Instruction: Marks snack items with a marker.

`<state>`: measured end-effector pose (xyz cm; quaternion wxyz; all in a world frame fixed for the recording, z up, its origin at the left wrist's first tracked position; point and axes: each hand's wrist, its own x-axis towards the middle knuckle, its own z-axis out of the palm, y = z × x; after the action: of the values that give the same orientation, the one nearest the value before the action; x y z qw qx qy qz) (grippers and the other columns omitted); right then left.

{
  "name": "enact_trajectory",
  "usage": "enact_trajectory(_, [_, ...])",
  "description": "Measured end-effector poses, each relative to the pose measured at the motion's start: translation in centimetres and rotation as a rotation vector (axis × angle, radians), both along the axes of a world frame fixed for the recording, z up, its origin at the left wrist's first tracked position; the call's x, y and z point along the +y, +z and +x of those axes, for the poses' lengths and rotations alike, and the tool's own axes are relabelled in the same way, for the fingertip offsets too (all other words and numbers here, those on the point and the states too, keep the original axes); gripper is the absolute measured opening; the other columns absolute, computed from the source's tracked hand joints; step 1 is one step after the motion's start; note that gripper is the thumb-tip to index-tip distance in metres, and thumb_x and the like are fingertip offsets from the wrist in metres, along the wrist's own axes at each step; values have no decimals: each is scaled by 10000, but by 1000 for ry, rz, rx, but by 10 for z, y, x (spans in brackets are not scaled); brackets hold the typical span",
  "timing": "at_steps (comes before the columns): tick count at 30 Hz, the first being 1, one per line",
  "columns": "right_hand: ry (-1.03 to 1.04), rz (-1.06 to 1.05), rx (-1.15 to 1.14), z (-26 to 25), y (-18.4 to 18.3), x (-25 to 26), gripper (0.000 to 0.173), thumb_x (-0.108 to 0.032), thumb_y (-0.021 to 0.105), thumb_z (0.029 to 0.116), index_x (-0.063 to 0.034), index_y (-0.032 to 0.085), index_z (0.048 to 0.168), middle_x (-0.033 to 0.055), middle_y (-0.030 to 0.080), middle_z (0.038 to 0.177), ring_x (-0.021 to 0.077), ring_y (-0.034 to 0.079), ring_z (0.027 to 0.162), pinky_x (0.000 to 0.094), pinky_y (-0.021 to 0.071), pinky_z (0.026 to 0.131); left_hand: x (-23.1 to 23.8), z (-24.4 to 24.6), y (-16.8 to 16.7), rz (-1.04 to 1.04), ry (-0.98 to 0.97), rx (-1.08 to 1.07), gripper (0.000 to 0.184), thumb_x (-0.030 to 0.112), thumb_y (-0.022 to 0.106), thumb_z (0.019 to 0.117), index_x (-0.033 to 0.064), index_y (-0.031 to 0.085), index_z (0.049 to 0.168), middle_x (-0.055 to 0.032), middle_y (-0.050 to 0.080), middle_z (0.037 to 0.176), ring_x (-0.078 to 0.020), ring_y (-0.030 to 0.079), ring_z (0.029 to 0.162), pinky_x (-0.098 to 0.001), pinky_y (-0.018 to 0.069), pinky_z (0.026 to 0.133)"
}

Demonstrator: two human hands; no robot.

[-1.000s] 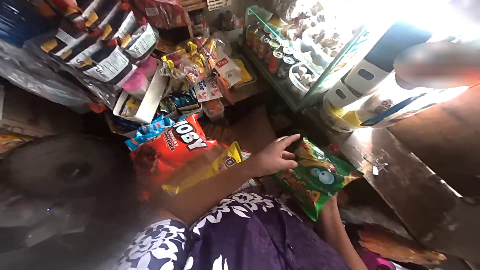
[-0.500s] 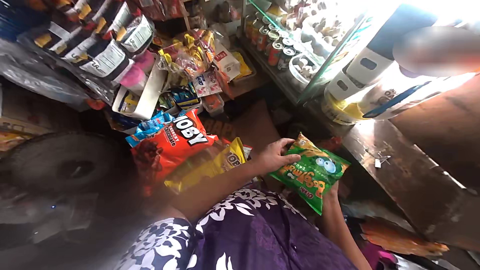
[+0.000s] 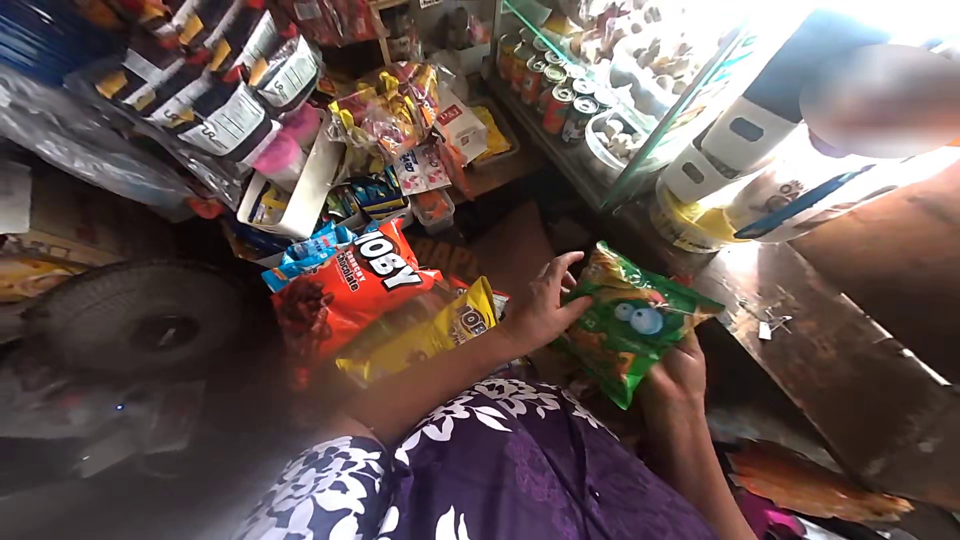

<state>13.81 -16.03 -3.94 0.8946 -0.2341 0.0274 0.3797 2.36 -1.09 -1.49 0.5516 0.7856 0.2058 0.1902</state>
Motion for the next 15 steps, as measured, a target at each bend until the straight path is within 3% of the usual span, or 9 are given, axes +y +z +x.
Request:
enact_trajectory(2, [19,63,-19,2,9,1,472,-283,238,1114,-87,653,1006,61,739,926,161,727,915,365,617,828,-1,2,-5,41,44,-82,507,97,670,972,-39,476,1419,-225,622,1214,-280,652,1060,-421,553,919])
enact_trajectory(5, [13,78,-31,-1,31,6,541,-348,232,1120,-80,677,968,72,764,919,184,751,916,363,621,864,3,2,1,-51,12,-95,425,34,612,991,-82,472,1376,-216,647,1205,-245,663,1082,-394,552,938])
enact_trajectory(9, [45,74,-93,-3,37,16,570,-324,242,1120,-100,725,916,67,779,901,221,764,932,392,607,934,-1,1,11,-219,-41,-33,272,61,555,1029,-81,579,1260,-183,660,1161,-155,663,994,-317,546,897])
enact_trajectory(11, [38,41,-62,-3,36,22,542,-312,247,1121,-110,701,906,57,772,880,213,761,910,383,609,919,-2,1,12,-248,-36,16,331,100,574,1032,-61,543,1319,-195,626,1195,-183,654,985,-336,553,874])
enact_trajectory(13, [55,66,-50,-3,30,23,520,-305,267,1118,-102,700,914,72,774,881,224,766,905,382,615,908,4,1,10,-235,-16,142,543,206,650,1009,3,451,1472,-225,578,1317,-276,625,1113,-421,527,946])
enact_trajectory(15, [97,124,-130,-3,21,21,438,-267,330,1098,-108,706,940,79,775,897,223,766,908,378,614,906,8,-3,7,-235,-4,287,806,323,712,969,55,284,1597,-266,497,1445,-355,568,1247,-488,486,1029])
